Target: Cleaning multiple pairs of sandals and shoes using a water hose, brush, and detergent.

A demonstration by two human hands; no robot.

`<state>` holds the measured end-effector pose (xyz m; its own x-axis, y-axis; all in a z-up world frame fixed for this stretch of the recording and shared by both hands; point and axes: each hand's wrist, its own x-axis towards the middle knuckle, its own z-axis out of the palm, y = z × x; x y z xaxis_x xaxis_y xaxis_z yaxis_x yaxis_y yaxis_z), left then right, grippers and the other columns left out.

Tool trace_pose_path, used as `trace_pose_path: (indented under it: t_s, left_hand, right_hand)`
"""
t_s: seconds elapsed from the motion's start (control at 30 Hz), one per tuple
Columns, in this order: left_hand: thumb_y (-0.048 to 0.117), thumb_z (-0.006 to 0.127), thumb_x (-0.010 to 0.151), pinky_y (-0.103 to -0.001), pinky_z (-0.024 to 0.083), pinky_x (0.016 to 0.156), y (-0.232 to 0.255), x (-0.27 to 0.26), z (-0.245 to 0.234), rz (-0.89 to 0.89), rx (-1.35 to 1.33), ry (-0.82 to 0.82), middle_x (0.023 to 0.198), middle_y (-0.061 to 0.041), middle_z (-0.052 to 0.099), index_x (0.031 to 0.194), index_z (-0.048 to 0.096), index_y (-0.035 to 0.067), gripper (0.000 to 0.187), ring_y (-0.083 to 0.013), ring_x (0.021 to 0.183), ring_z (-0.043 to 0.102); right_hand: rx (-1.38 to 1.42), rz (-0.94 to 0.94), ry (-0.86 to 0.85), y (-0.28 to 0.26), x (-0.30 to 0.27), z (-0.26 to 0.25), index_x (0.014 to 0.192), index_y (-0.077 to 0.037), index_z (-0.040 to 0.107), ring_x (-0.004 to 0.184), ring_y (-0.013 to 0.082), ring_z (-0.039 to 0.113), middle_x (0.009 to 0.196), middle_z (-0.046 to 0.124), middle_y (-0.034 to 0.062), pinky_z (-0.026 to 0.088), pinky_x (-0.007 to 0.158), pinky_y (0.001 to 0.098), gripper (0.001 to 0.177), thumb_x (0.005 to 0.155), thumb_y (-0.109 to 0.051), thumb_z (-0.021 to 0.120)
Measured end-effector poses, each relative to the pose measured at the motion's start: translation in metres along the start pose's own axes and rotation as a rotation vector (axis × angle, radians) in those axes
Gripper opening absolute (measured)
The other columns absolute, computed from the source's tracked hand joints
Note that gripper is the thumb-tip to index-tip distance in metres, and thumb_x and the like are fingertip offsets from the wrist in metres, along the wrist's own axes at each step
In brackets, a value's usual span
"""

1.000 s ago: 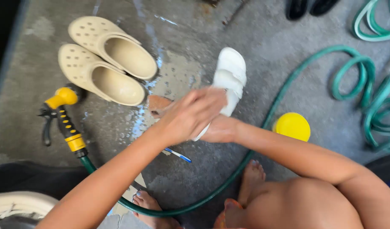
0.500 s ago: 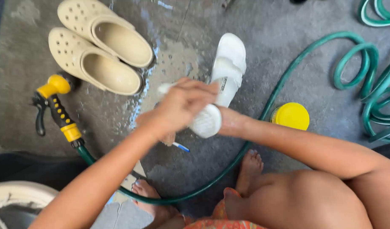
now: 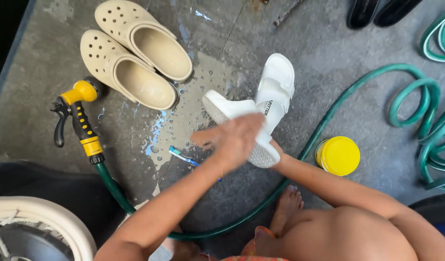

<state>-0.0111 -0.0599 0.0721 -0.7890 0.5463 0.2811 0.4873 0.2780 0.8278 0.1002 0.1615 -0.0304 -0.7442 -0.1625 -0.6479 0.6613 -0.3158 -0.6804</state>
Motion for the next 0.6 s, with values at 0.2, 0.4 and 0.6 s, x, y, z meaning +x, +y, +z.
trace_pose_path:
  t_s: [0.2,0.4,0.6]
  left_hand:
    - [0.021,0.050,0.108,-0.040,0.048,0.108,-0.080,-0.001,-0.019,-0.534,-0.231,0.033,0.125,-0.013,0.072,0.125,0.071,0.004,0.032,-0.0282,0.115,0.068]
    - [0.027,0.065,0.096,-0.036,0.054,0.095,-0.177,0.009,-0.017,-0.989,-0.228,0.044,0.109,-0.018,0.079,0.107,0.077,0.011,0.023,-0.0270,0.104,0.076]
    - [0.009,0.057,0.096,-0.037,0.054,0.101,-0.124,-0.013,0.014,-0.405,-0.041,0.364,0.124,-0.020,0.073,0.118,0.074,0.005,0.028,-0.0324,0.115,0.069]
  right_hand:
    - [-0.697,-0.289,-0.050,0.000,-0.022,0.015,0.135,-0.013,0.064,0.121,0.0306,0.061,0.133,0.065,0.0098,0.047,0.106,0.0439,0.045,0.099,-0.038,0.057]
    - [-1.419,-0.723,-0.107,-0.056,0.010,0.027,0.133,-0.018,0.067,0.121,0.0314,0.061,0.131,0.067,0.0069,0.045,0.107,0.0436,0.050,0.094,-0.048,0.062]
    - [-1.633,-0.128,-0.152,-0.083,-0.010,0.096,0.130,-0.020,0.067,0.115,0.0280,0.064,0.125,0.069,0.0037,0.047,0.106,0.0390,0.066,0.084,-0.067,0.066]
